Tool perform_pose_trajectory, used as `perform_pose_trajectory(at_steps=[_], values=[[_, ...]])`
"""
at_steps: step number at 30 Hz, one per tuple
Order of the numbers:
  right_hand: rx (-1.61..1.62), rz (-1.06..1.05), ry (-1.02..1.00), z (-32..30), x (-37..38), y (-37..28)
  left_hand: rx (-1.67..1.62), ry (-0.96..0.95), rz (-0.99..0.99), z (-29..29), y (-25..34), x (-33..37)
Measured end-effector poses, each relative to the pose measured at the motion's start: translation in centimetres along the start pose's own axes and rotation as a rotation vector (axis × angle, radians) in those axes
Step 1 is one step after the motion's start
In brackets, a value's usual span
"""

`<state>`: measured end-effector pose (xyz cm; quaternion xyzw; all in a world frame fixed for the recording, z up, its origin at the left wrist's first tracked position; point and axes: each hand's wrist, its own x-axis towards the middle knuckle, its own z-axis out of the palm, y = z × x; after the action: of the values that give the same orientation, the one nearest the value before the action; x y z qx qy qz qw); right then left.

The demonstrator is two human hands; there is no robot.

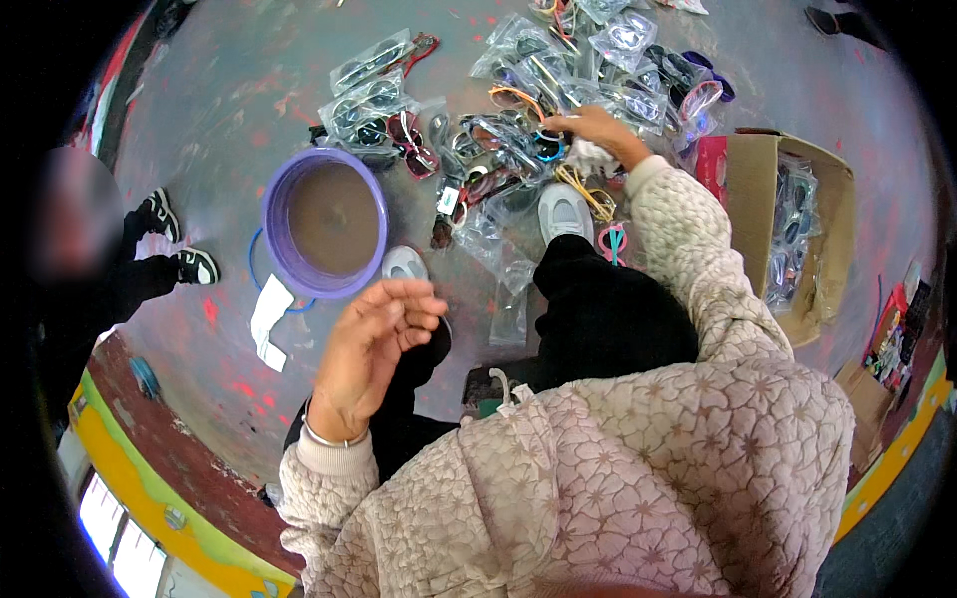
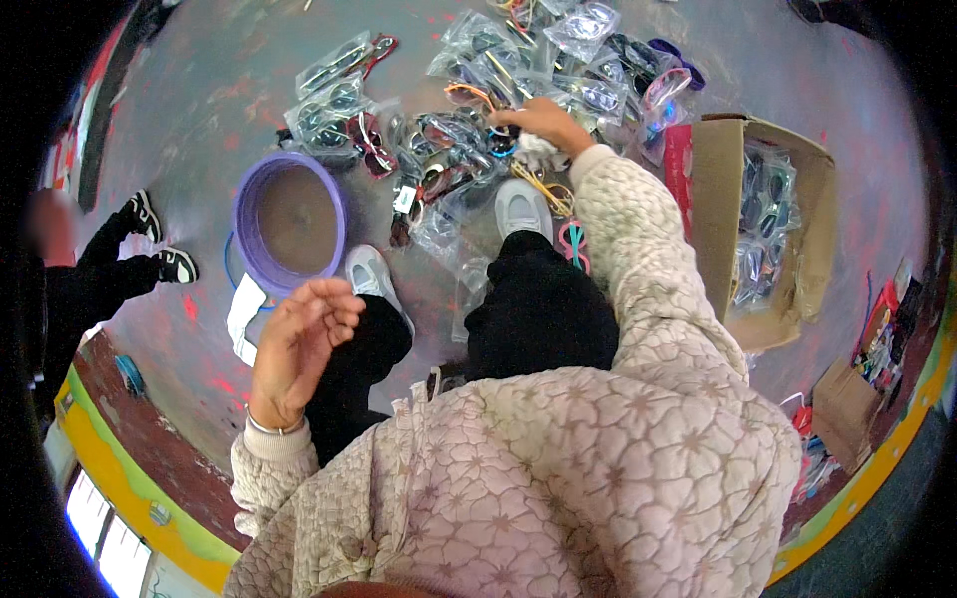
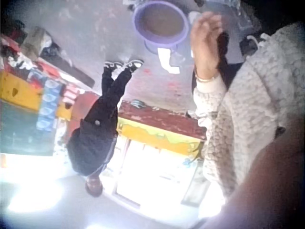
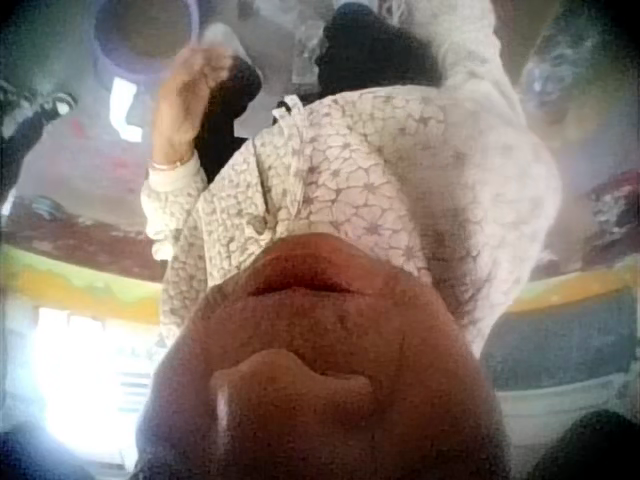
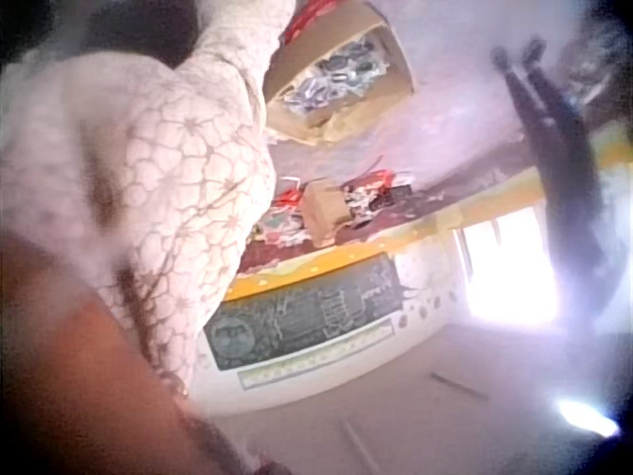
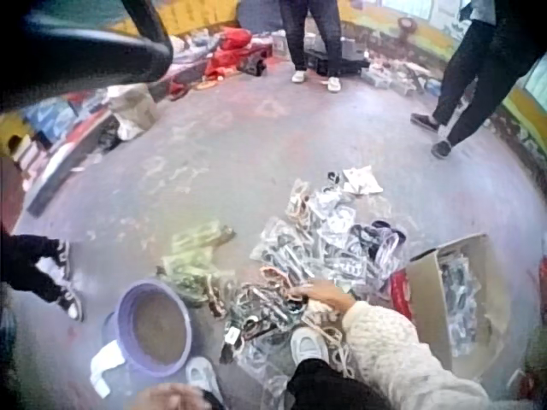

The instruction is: The person sits on the floor and places individual pairs of sunglasses into small plastic bags, sometimes wiping the lenses with a cloth before sealing the bag and placing it into a box.

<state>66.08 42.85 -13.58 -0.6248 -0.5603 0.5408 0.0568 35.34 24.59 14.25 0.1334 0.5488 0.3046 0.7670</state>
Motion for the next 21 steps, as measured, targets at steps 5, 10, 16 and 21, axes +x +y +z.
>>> perform_pose_trajectory(at_steps=[5, 10, 16, 21], values=[[-0.063, -0.368, 0.082, -5.0, -10.3, -10.2, -0.102, 0.047, 0.187, 0.6, 0.2, -0.2], [-0.474, -0.603, 0.273, -4.2, -20.5, -23.0, -0.147, -0.022, 0.488, 4.1, 2.2, -0.6], [-0.635, -0.814, 0.339, 1.1, -29.3, -30.3, -0.319, -0.290, 0.680, 5.5, 4.0, -0.5], [-0.327, -0.854, 0.548, -0.7, -31.5, -30.6, -0.279, -0.237, 0.711, 3.7, 3.9, -2.8]])
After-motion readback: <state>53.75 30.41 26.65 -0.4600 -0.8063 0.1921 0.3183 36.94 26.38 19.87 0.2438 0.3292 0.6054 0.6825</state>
